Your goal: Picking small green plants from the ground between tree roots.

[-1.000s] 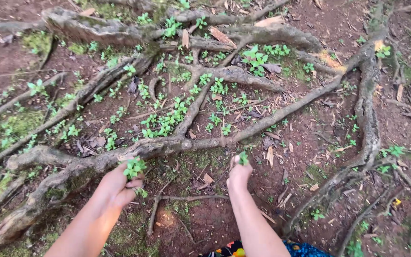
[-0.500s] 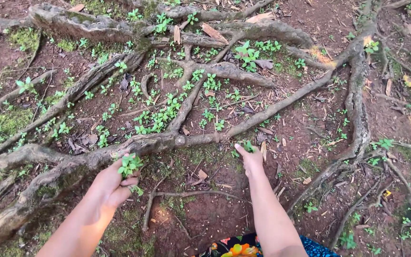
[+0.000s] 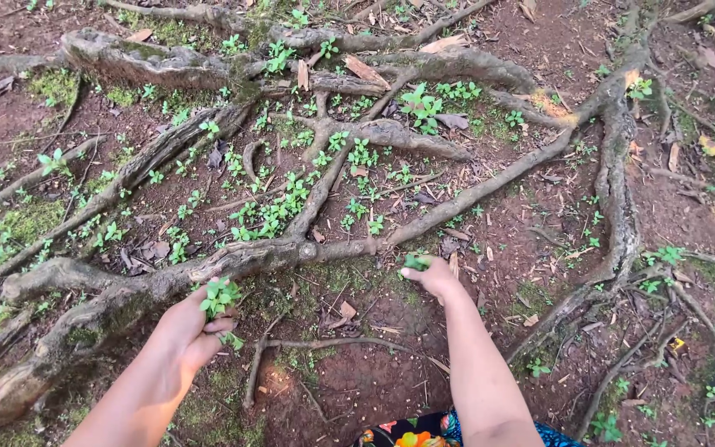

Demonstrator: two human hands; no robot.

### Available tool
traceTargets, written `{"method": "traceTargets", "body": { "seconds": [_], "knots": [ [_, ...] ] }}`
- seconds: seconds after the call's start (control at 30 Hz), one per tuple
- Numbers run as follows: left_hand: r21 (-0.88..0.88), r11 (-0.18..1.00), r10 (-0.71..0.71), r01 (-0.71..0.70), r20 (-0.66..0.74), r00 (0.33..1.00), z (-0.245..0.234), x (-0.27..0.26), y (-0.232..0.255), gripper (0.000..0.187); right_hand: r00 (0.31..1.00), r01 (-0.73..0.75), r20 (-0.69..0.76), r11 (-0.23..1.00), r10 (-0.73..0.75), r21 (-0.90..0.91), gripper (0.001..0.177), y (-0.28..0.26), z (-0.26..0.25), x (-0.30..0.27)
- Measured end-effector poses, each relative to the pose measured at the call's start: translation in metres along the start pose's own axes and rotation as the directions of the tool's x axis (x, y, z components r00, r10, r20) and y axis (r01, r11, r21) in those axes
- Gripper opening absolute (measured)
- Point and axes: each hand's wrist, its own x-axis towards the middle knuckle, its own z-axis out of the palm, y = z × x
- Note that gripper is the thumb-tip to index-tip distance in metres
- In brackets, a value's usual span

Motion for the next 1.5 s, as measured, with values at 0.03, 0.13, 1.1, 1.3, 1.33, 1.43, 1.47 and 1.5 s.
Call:
{"method": "traceTargets", "body": {
  "seconds": [0.03,0.13,1.1,1.3,1.33,1.43,1.47,1.5],
  "knots": [
    [0.003,1.000,0.002,-0.002,-0.002,1.000,0.006,-0.005,0.002,0.024,1.000,0.001,0.002,1.000,-0.001,0.003,0.046,-0.008,-0.001,-0.006],
    [0.014,1.000,-0.014,0.014,-0.011,1.000,0.019,-0.017,0.004,0.024,0.934,0.000,0.351,0.985,0.062,-0.174,0.044,-0.012,0.000,-0.017],
    [0.050,0.999,-0.006,0.011,-0.096,0.995,0.015,-0.010,0.003,0.029,0.941,0.170,-0.288,0.486,0.178,0.857,0.026,0.036,0.017,0.032],
    [0.070,0.997,-0.022,0.032,-0.145,0.989,0.026,-0.023,0.004,0.027,0.929,0.263,-0.363,0.823,-0.075,0.503,0.043,0.073,0.056,0.093],
    [0.071,0.997,-0.022,0.033,-0.147,0.989,0.020,-0.019,0.003,0.027,0.930,0.261,-0.361,0.823,-0.073,0.504,0.043,0.079,0.060,0.101],
    [0.062,0.998,-0.015,0.018,-0.052,0.999,0.006,-0.012,0.001,0.025,0.763,0.494,-0.589,0.827,-0.264,0.268,0.026,0.083,0.062,0.103],
    [0.059,0.998,-0.017,0.020,-0.053,0.998,0.006,-0.011,0.002,0.025,0.870,0.362,-0.492,0.728,-0.039,0.583,0.029,0.072,0.052,0.092],
    [0.056,0.998,-0.019,0.022,-0.055,0.998,0.006,-0.011,0.003,0.025,0.938,0.192,-0.314,0.531,0.149,0.825,0.033,0.060,0.043,0.080]
  ]
}}
